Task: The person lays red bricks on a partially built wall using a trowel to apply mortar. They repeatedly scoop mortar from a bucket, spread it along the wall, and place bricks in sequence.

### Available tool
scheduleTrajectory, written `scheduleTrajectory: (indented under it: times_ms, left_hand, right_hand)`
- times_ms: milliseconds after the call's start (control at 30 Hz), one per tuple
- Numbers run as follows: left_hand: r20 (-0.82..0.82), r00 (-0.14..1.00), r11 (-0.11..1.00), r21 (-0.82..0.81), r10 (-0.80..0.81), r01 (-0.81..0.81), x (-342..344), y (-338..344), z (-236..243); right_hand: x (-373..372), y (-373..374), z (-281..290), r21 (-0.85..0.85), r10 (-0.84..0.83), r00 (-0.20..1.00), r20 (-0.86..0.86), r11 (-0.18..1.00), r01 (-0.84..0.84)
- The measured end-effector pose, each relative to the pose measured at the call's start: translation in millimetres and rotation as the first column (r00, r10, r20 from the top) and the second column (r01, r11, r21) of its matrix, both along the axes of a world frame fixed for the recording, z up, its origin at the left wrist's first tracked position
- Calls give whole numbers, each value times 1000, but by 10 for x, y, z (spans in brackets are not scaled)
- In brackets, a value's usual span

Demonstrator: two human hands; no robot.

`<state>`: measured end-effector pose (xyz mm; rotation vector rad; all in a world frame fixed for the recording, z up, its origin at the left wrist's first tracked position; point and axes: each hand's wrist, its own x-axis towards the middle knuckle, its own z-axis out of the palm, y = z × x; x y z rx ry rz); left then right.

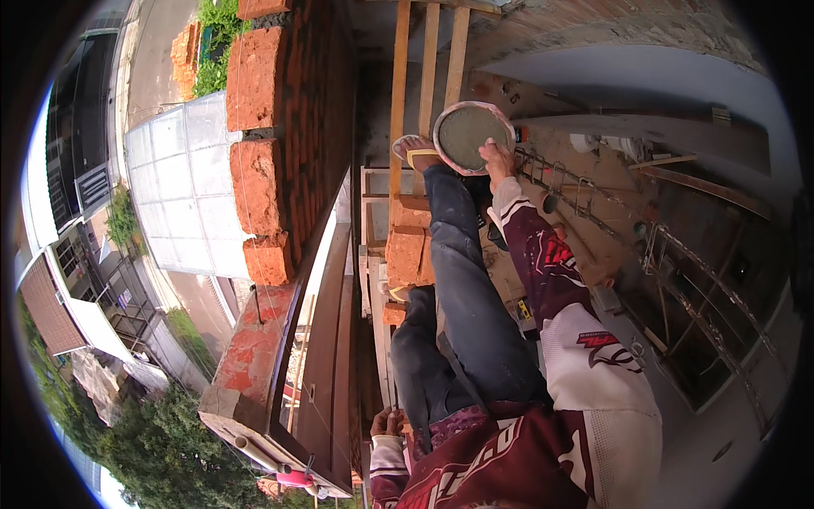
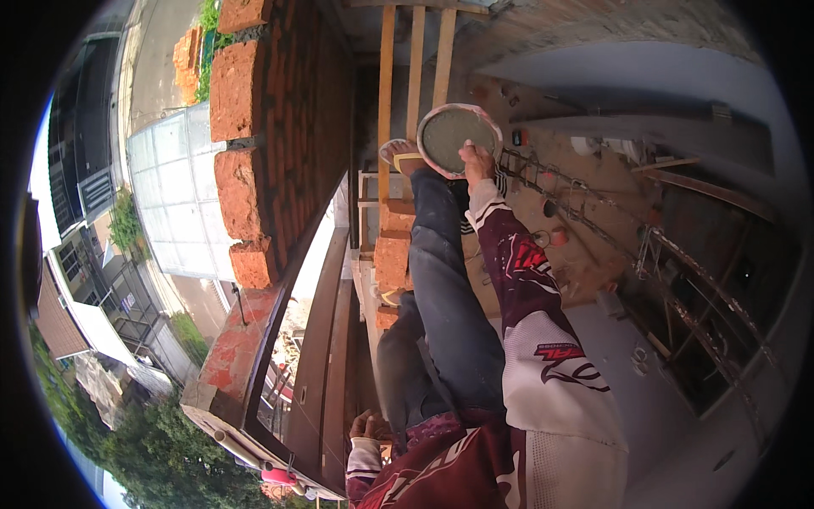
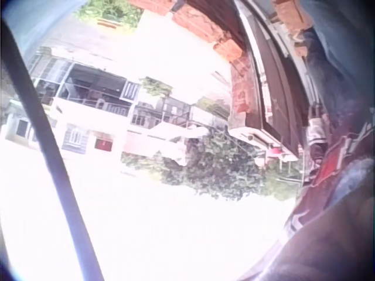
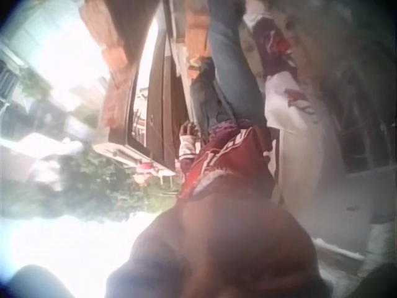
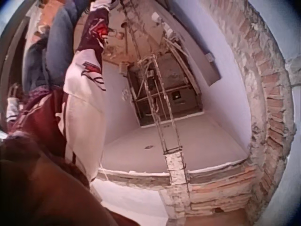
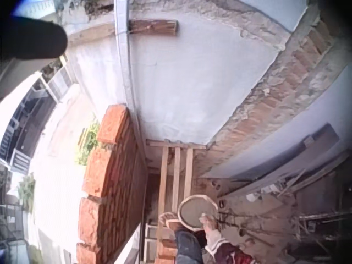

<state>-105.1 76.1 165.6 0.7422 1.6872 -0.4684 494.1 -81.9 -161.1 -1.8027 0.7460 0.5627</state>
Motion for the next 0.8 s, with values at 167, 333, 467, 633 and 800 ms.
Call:
scheduleTrajectory:
  times_ms: [167,333,467,633,800]
  left_hand:
    - [-77,996,998,-15,55,-56,-5,-106,-192]
    - [-84,996,998,-52,19,-24,45,-222,-325]
    - [-129,989,997,-21,69,-73,101,-183,-323]
    - [-113,986,992,56,120,-114,114,-222,-310]
    - [-103,981,986,1,163,-164,-23,-407,-275]
  right_hand:
    - [288,227,145,-5,-200,979,-40,980,200]
    - [810,468,502,151,-172,983,-59,972,179]
    - [1046,766,596,207,-83,997,9,975,79]
    - [1156,1061,532,22,-28,998,53,999,27]
    - [1296,1383,517,-43,-53,992,115,997,58]
